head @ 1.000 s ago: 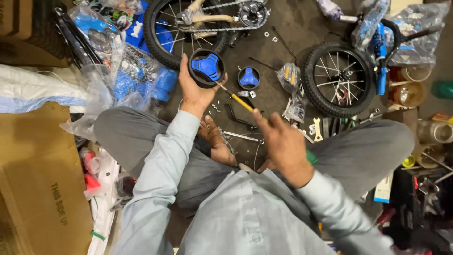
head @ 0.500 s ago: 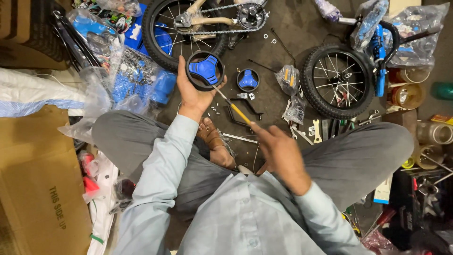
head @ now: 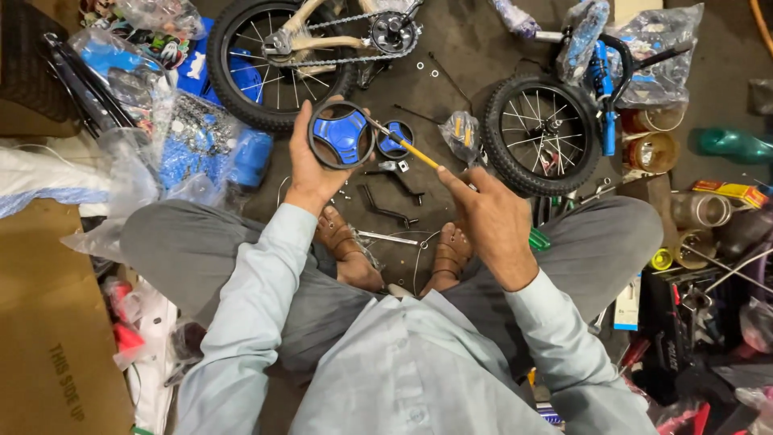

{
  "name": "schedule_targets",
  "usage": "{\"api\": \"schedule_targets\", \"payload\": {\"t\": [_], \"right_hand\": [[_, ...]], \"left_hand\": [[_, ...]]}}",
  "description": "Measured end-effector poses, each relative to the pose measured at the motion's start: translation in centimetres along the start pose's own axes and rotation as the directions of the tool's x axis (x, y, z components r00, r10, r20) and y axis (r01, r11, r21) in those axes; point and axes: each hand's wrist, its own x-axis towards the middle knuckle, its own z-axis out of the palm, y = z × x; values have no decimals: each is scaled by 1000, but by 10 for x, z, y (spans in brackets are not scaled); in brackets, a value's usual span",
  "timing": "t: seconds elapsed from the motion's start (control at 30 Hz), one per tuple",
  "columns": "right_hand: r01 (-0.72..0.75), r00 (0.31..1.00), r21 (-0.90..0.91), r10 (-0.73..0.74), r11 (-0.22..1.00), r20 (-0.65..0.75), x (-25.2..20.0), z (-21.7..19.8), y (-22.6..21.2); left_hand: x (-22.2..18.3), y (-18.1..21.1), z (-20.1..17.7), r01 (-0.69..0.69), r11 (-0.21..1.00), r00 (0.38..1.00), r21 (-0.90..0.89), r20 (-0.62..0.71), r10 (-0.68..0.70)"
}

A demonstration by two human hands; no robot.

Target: The recorder is assembling small bicycle components, specifically focusing on a plastic wheel or pulley-like part, while sitting among various bike frames and tools.

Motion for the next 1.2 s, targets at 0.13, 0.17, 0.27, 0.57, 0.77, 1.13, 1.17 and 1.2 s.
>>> {"api": "schedule_targets", "payload": {"t": [0.13,0.17,0.27,0.57,0.77,1.13,1.17,1.2], "right_hand": [[47,999,-94,-50,994,-21,-7,8,6],[95,995,-147,-99,985,-18,-8,7,6],[174,985,-225,-174,959,18,-11,6,8],[96,989,163,-112,982,94,-5,0,54],[27,993,331,-64,943,99,-7,-9,51],[-119,984,553,24,825,176,-15,-1,55],[-119,986,535,36,836,162,-16,-2,56],[-118,988,517,47,848,149,-17,-4,56]], "left_hand": [[4,-9,-17,1,995,997,101,-74,6],[8,-14,-29,-50,981,997,187,-48,60],[13,-21,-41,-89,952,994,292,-40,105],[-5,5,3,151,934,988,323,-62,-139],[-9,8,5,206,958,975,200,36,-217],[-6,0,-2,293,954,951,63,88,-298],[-6,-1,0,279,955,955,100,72,-287],[-6,-1,1,265,954,960,137,56,-275]]}}
